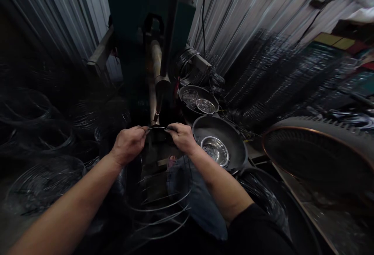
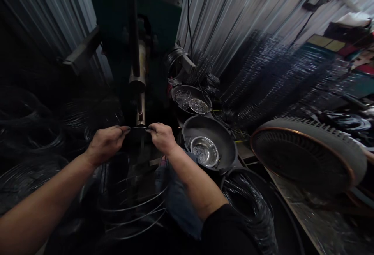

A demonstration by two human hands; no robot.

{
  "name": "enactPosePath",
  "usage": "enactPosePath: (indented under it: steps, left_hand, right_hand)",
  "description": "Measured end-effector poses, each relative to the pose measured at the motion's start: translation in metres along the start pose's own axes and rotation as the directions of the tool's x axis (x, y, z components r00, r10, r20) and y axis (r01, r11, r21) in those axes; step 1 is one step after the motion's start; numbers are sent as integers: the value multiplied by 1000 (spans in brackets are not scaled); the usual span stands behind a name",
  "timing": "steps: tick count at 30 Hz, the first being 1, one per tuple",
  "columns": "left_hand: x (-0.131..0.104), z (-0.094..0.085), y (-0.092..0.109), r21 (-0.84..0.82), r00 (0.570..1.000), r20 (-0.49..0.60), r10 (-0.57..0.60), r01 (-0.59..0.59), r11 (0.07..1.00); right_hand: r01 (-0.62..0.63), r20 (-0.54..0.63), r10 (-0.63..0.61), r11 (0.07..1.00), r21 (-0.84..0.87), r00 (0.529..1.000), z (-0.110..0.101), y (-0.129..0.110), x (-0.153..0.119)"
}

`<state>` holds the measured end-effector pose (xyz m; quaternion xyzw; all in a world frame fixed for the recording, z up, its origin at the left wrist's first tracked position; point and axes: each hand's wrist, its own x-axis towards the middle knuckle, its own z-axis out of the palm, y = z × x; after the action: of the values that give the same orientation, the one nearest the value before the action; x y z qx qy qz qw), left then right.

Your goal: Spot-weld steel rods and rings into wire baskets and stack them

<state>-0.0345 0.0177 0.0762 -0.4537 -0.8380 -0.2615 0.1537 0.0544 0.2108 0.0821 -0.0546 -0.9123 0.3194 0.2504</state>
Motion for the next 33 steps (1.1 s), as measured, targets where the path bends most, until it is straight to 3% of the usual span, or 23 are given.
enactPosePath:
  steps: [4, 9, 20, 33]
  left_hand:
    - [13, -1, 0, -52, 990, 88, -106, 110, 993]
    - [33, -4, -3, -71, 976, 133, -169, 180, 981]
    - [49, -2, -13, -123, 985, 106, -135, 148, 981]
    - [55, 1, -13, -48, 982, 134, -131, 138, 989]
  right_hand:
    - [-106, 47, 104, 993, 55, 993, -4, 1, 15]
    - [-130, 93, 127, 991, 22, 987, -10, 0, 33]
    - [-162, 120, 153, 985, 62, 981, -10, 5, 51]
    - [-150, 103, 147, 989, 21, 984, -12, 7, 55]
